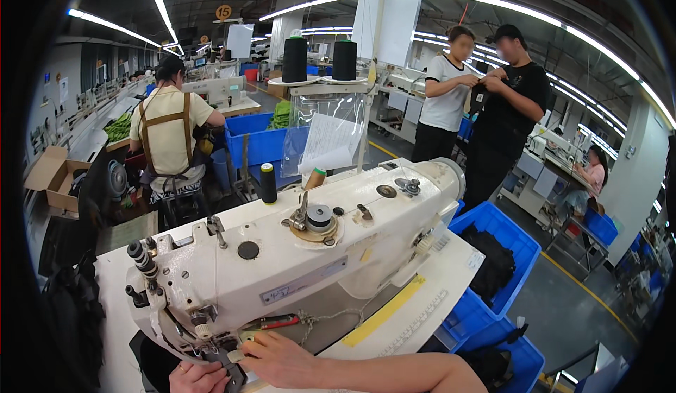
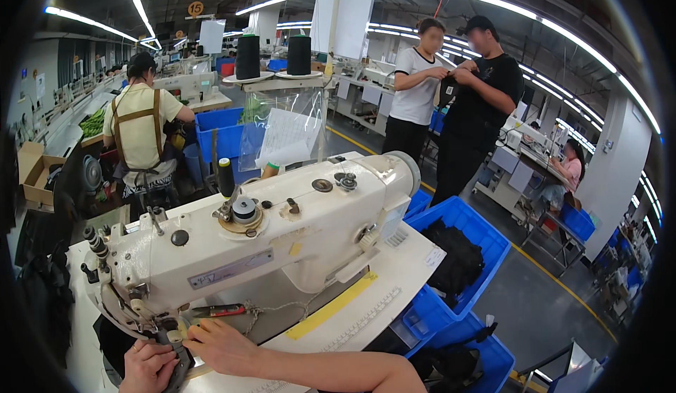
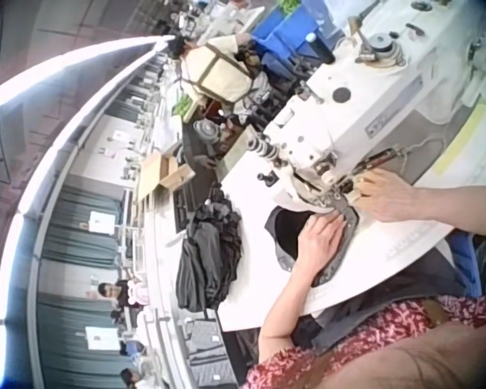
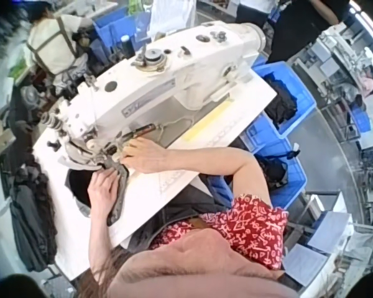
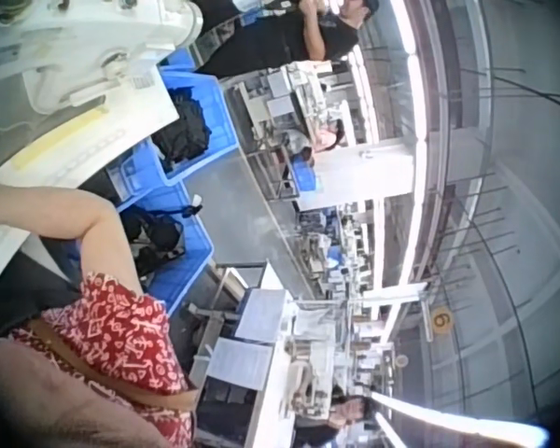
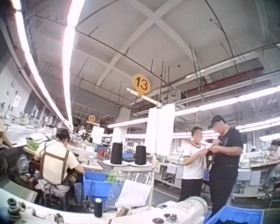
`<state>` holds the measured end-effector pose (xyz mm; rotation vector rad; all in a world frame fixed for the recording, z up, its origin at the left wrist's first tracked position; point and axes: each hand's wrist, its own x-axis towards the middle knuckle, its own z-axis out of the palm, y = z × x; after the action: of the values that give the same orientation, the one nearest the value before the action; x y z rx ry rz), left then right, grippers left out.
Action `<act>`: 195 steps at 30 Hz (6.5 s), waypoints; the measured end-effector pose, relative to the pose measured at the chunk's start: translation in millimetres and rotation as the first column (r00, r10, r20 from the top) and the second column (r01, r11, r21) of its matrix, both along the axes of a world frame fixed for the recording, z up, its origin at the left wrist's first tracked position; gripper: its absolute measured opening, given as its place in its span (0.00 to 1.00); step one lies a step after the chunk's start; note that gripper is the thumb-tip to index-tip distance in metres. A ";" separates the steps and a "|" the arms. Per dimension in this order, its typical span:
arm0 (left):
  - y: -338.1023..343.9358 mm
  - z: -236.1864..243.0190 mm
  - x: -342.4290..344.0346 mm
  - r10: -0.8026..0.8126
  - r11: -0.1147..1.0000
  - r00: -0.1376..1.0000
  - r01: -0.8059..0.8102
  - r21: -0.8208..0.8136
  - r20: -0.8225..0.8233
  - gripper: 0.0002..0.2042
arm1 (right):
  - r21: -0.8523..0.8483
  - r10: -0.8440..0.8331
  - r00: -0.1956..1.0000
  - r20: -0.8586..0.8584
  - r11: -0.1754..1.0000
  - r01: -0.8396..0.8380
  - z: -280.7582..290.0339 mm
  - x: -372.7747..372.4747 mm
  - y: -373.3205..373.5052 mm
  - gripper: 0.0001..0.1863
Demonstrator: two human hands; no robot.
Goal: The person sews pieces of black fabric or leather together using an industrial sewing machine and thread.
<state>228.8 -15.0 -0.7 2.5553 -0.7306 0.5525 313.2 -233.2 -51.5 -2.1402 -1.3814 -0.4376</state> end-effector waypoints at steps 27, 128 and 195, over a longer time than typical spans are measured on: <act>1.8 -1.1 -0.1 -0.011 1.000 0.998 0.013 -0.023 0.056 0.07 | -0.030 0.118 0.978 -0.170 0.992 -0.125 6.3 3.1 -1.4 0.23; 5.3 -2.9 -4.3 -0.021 0.998 1.000 0.022 -0.056 0.015 0.07 | 0.167 0.142 0.989 -0.050 0.977 -0.132 -0.2 -10.4 5.7 0.06; 3.1 0.2 0.9 -0.014 0.997 0.998 0.008 -0.083 -0.066 0.09 | 0.040 0.129 0.969 -0.209 0.992 -0.123 6.9 -4.3 4.0 0.06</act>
<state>229.7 -11.9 -0.5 2.4795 -0.6840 0.4809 309.0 -229.2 -44.7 -1.9988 -1.3720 -0.1717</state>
